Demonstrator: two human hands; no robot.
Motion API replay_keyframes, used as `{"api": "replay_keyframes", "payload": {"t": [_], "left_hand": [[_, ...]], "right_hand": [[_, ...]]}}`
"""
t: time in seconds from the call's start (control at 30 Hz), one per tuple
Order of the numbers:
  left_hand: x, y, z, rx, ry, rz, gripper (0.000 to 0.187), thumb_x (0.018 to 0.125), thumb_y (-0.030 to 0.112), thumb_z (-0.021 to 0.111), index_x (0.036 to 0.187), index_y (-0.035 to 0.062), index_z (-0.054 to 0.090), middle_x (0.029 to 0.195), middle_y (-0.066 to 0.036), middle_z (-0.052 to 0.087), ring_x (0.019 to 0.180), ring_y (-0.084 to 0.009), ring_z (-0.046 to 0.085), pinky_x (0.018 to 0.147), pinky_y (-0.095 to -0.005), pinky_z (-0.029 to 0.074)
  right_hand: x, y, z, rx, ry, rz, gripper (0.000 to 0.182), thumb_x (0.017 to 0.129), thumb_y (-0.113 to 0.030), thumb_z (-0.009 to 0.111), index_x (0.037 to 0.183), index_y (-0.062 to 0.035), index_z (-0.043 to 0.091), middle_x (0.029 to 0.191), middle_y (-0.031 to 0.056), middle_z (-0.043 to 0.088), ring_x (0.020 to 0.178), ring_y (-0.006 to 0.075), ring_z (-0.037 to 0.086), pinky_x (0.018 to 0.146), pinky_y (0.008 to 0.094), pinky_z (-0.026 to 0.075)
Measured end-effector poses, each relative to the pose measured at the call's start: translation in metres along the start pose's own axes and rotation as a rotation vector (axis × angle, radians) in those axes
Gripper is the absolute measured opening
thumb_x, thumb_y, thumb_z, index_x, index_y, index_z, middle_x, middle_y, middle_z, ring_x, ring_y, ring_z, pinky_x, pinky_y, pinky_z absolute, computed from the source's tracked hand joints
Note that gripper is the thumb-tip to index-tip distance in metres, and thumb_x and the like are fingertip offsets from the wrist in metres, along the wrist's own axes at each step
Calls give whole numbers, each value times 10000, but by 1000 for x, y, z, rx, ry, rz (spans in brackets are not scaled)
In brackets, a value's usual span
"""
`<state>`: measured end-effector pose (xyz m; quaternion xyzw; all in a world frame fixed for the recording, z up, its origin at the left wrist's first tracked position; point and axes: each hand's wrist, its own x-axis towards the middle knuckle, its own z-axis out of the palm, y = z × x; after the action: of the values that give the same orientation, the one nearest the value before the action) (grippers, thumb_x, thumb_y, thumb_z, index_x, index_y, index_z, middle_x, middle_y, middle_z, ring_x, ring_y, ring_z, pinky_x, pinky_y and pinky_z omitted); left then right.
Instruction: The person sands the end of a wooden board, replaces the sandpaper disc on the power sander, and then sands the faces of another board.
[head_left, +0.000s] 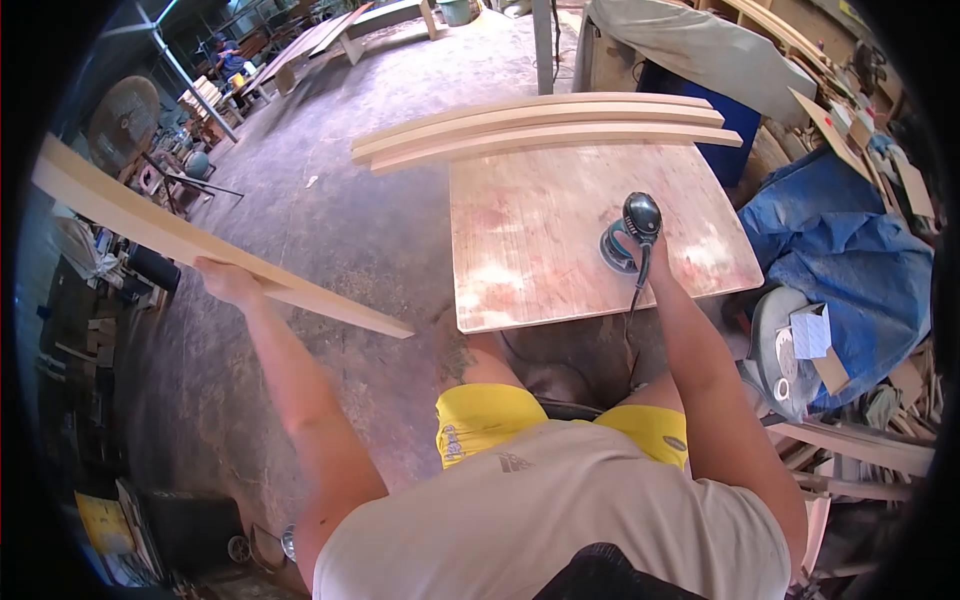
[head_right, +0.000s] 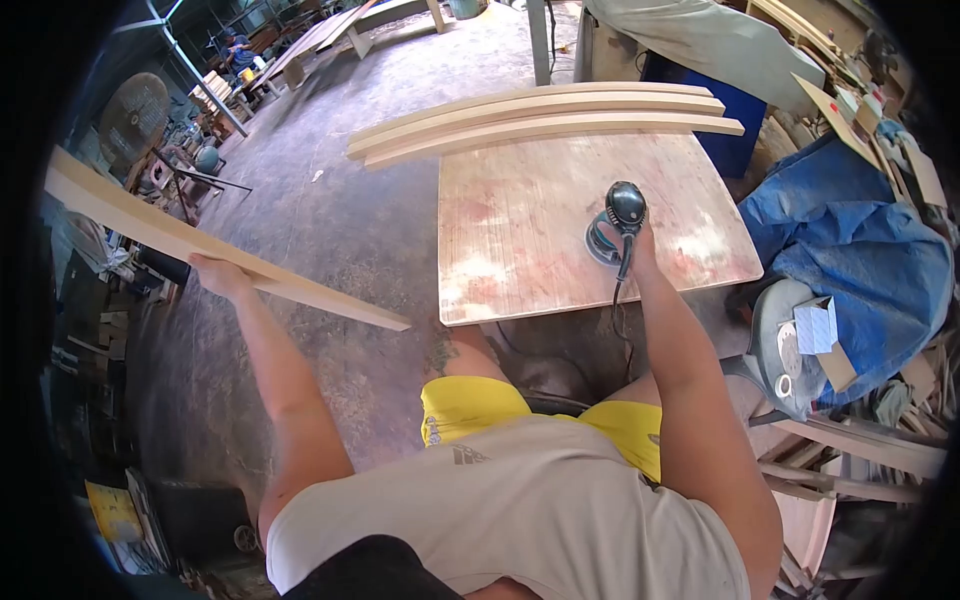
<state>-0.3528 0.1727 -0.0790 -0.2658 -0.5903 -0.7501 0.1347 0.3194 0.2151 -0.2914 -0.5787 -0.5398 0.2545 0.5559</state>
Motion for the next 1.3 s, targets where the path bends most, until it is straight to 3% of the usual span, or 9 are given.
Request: {"api": "replay_keyframes", "payload": {"t": [0.1, 0.17, 0.37, 0.47, 0.53, 0.73, 0.87, 1.0, 1.3], "left_hand": [[17, 24, -4, -130, -74, 128, 688, 1091, 474, 352, 986, -136, 653, 869, -275, 674, 818, -395, 660, 746, -476, 499], [23, 6, -6, 223, -244, 401, 665, 1099, 446, 335, 933, -120, 643, 795, -277, 647, 747, -375, 639, 677, -480, 470], [-47, 19, 8, 236, -695, 453, 673, 996, 575, 510, 937, -75, 673, 706, -244, 633, 672, -363, 646, 620, -477, 460], [-87, 30, 6, 214, -814, 438, 672, 998, 578, 518, 994, -76, 678, 719, -231, 632, 701, -295, 636, 638, -460, 457], [-95, 16, 4, 325, -905, 452, 718, 923, 652, 585, 939, -60, 679, 592, -185, 590, 552, -307, 607, 549, -450, 443], [-98, 25, 0, 505, -1199, 510, 790, 859, 753, 590, 911, -30, 680, 551, -148, 557, 528, -278, 590, 531, -441, 431], [-94, 6, 12, 422, -1204, 522, 824, 839, 782, 587, 911, -34, 676, 552, -148, 557, 529, -265, 593, 529, -436, 427], [-89, 11, 18, 338, -1212, 518, 869, 826, 819, 561, 938, -33, 689, 549, -142, 559, 532, -230, 595, 519, -428, 422], [-103, 44, 26, 246, -1176, 585, 909, 798, 894, 491, 814, 4, 676, 501, -90, 508, 479, -209, 543, 476, -395, 385]], "right_hand": [[10, 7, 1, -64, -44, 3, 542, 782, -292, 887, 1189, -54, 617, 1097, 69, 697, 1026, 183, 635, 918, 366, 519], [11, 3, 2, -9, -52, -19, 542, 784, -283, 888, 1193, -56, 614, 1095, 62, 695, 1024, 175, 632, 916, 360, 520], [11, -16, -8, 260, -215, 43, 542, 762, -35, 863, 1227, -84, 591, 1087, 36, 672, 951, 151, 625, 864, 330, 562], [15, -24, -14, 632, -243, 314, 477, 803, 32, 791, 1227, -96, 614, 1111, 28, 668, 992, 143, 644, 870, 311, 597], [5, -35, -23, 246, -244, 129, 499, 814, 52, 774, 1250, -124, 606, 1134, 21, 662, 1030, 147, 640, 853, 308, 606], [11, -21, -28, 630, -314, 328, 708, 701, -148, 943, 1314, -121, 590, 1226, 48, 670, 1150, 188, 595, 996, 377, 514], [-4, -48, -36, 349, -317, 80, 563, 779, 55, 806, 1263, -149, 603, 1150, 6, 648, 1080, 148, 620, 874, 313, 575], [-4, -47, -34, 461, -279, 296, 560, 780, 58, 799, 1257, -157, 601, 1151, 6, 649, 1098, 153, 629, 869, 310, 577], [-5, -49, -37, 401, -307, 228, 573, 781, 49, 803, 1270, -159, 589, 1151, 2, 647, 1102, 174, 626, 928, 379, 560]]}}
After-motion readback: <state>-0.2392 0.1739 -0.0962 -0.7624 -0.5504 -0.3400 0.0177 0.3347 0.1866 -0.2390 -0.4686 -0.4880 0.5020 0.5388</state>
